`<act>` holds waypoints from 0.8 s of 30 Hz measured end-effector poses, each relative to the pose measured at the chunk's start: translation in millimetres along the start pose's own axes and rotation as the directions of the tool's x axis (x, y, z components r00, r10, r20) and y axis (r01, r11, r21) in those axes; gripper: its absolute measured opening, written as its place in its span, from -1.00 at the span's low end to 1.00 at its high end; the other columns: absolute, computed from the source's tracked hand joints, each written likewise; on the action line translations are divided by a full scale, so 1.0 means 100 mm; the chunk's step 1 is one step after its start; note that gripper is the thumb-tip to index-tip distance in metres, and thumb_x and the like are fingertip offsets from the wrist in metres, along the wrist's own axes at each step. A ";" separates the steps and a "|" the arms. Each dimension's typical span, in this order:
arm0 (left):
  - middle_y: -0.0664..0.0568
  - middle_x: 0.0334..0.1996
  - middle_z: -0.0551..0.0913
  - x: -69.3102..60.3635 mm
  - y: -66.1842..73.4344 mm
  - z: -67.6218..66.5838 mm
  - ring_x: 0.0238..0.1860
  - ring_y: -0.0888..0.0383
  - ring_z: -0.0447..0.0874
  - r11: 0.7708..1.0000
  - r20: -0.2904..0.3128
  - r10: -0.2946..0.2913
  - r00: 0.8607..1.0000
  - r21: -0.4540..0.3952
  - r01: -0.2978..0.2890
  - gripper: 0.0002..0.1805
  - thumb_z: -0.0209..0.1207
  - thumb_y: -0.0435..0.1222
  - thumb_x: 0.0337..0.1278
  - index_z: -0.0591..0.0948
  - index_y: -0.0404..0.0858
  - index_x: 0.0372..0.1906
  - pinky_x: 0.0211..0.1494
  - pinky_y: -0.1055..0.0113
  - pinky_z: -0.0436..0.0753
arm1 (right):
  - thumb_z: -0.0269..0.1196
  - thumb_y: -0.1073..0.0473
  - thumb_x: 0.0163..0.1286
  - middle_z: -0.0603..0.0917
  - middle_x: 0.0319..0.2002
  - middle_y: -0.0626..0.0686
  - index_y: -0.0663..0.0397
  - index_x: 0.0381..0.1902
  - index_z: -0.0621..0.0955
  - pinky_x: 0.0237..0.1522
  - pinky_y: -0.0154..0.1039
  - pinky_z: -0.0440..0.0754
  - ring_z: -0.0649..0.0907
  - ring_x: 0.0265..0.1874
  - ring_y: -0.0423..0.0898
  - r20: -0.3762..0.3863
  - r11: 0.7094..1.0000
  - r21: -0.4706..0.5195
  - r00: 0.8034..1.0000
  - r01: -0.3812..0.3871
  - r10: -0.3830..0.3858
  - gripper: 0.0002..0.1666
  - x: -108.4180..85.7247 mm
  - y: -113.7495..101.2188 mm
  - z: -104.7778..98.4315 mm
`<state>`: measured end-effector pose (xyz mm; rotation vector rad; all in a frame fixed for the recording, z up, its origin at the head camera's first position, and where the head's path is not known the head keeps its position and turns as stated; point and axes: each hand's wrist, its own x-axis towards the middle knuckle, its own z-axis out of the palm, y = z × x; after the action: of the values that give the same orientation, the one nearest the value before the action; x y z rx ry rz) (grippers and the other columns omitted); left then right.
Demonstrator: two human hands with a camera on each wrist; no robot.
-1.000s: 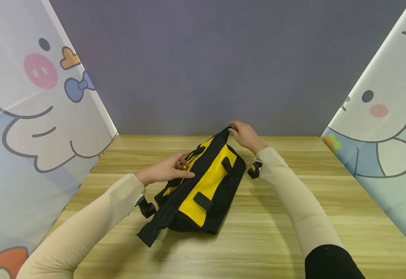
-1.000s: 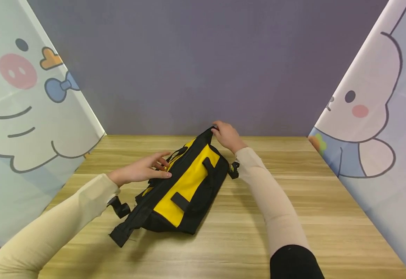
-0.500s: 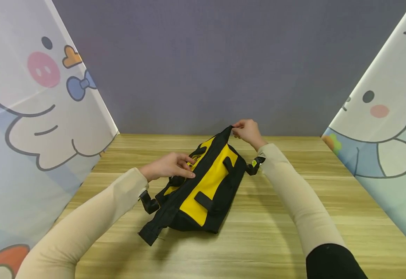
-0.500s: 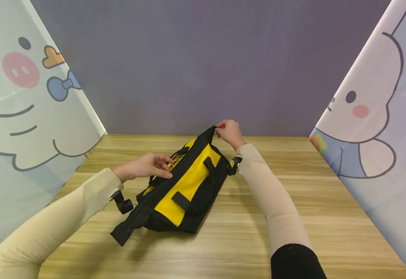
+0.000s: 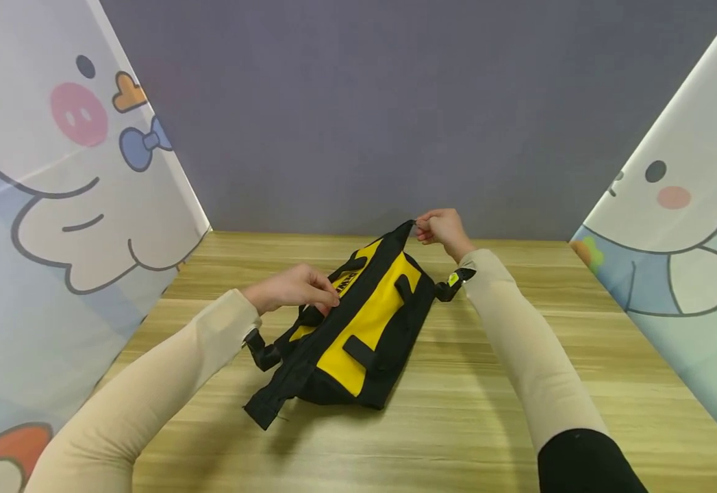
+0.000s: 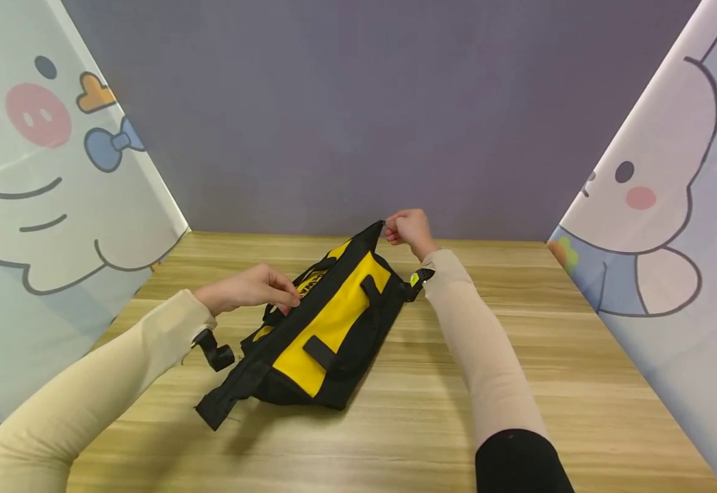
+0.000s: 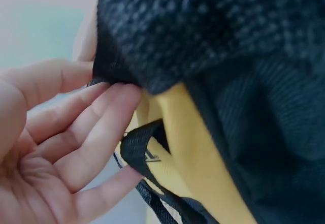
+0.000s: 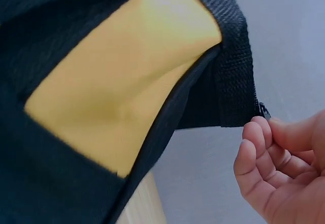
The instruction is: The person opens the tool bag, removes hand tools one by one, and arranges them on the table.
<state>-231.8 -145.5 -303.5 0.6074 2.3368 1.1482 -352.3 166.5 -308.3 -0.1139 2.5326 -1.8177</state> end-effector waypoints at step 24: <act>-0.02 -0.33 0.76 -0.03 -0.02 0.06 -0.37 0.07 0.73 0.996 -0.117 0.090 0.989 0.016 -0.089 -0.84 0.20 -0.41 0.29 0.76 -0.39 -0.27 -0.10 0.16 0.66 | 0.14 0.36 0.47 0.62 -0.58 0.03 0.50 0.04 0.55 -0.43 -0.29 0.67 0.62 -0.61 -0.13 0.137 0.991 0.059 0.985 -0.117 0.108 -0.71 -0.04 -0.12 0.07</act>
<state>-226.5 -144.4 -308.3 0.6716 2.4379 1.2430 -347.4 156.2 -299.4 -0.0864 2.3370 -1.7863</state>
